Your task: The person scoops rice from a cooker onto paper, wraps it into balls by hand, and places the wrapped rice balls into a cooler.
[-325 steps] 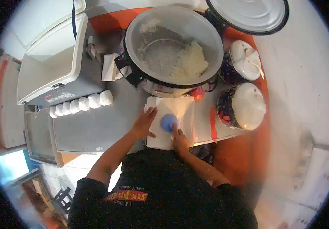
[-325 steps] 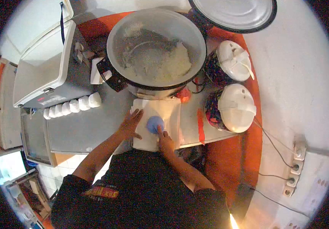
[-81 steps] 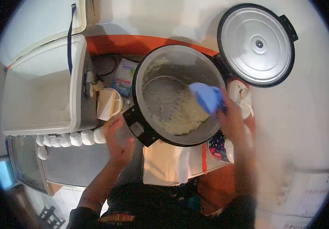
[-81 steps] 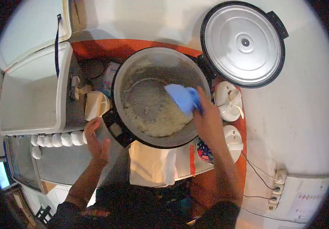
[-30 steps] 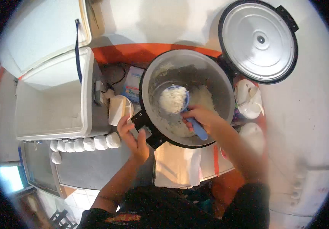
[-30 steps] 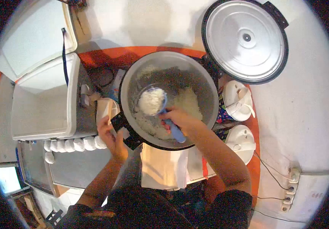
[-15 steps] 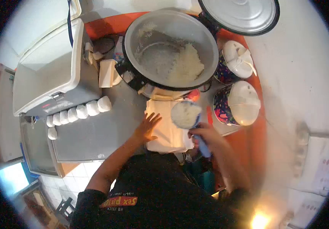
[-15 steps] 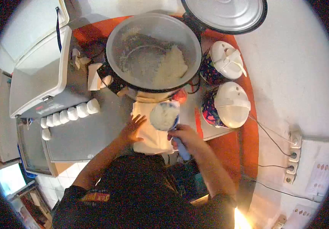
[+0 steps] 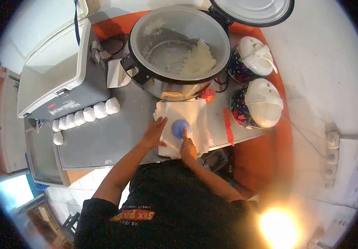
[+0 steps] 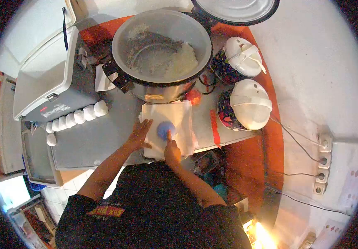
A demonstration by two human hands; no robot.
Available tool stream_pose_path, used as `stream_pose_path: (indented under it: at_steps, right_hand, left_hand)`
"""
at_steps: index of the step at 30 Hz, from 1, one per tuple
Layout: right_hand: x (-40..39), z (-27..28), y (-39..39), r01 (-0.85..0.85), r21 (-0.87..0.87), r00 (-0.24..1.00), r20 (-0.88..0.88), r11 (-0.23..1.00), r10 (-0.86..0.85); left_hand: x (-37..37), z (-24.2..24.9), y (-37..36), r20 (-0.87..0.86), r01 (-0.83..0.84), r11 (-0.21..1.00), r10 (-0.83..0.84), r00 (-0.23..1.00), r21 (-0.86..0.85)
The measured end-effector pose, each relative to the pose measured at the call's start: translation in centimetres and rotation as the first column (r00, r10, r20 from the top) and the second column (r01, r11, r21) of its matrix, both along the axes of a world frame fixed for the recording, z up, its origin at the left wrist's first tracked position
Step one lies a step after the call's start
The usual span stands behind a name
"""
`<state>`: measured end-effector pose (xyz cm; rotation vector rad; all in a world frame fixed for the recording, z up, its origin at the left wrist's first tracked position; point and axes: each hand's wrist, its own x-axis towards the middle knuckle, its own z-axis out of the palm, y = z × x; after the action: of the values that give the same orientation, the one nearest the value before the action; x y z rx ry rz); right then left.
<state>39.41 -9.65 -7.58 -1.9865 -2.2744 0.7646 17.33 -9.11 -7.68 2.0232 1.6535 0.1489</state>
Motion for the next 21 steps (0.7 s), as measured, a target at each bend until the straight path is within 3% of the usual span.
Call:
stream_pose_path:
  at_steps: [2,6,8,10,12,14,16,17,18,19,21]
  right_hand:
    - [2.1,0.5,1.4,-0.152,-0.247,0.947,-0.315,0.957,0.069]
    - [3.9,1.2,3.1,-0.217,-0.090,0.891,-0.425,0.972,0.160]
    - [4.0,2.1,3.4,-0.151,0.013,0.825,-0.550,0.988,0.133]
    - [4.2,3.2,3.7,-0.084,0.041,0.834,-0.543,0.996,0.093]
    - [4.4,4.7,4.7,-0.013,0.076,0.838,-0.543,0.997,0.052]
    - [5.8,6.1,6.6,0.290,-0.116,0.864,-0.397,0.950,-0.312]
    - [8.1,3.8,9.1,0.309,-0.068,0.834,-0.459,0.949,-0.305]
    - [9.3,1.2,10.6,0.292,0.273,0.892,-0.425,0.917,-0.158]
    - [10.4,-0.6,11.7,0.235,0.580,0.940,-0.339,0.780,-0.031]
    - [11.3,-1.1,12.5,0.238,0.521,0.931,-0.364,0.820,-0.040]
    - [12.5,-2.7,14.9,0.207,0.542,0.954,-0.296,0.815,-0.046]
  left_hand:
    - [0.2,0.2,0.4,-0.038,0.010,0.999,-0.011,0.999,-0.039]
    - [1.2,2.0,2.6,-0.121,-0.024,0.991,0.008,0.993,-0.132]
    - [1.8,1.6,4.8,-0.168,-0.061,0.996,0.049,0.984,-0.066]
    - [2.7,-0.8,5.8,-0.208,-0.097,0.995,0.091,0.974,-0.017]
    - [3.4,-3.2,6.6,-0.222,-0.045,0.896,0.158,0.962,0.442]
    - [4.2,-4.3,6.4,-0.233,-0.057,0.914,0.162,0.959,0.401]
    - [5.0,-4.3,6.3,-0.244,-0.073,0.932,0.167,0.955,0.355]
    - [5.2,-4.0,6.2,-0.205,-0.092,0.949,0.159,0.966,0.303]
    - [5.5,-3.7,6.2,-0.166,-0.109,0.963,0.153,0.974,0.248]
    - [5.7,-3.1,6.4,-0.168,-0.110,0.963,0.154,0.974,0.247]
    - [6.0,-2.3,7.0,0.163,-0.351,0.912,0.321,0.933,0.213]
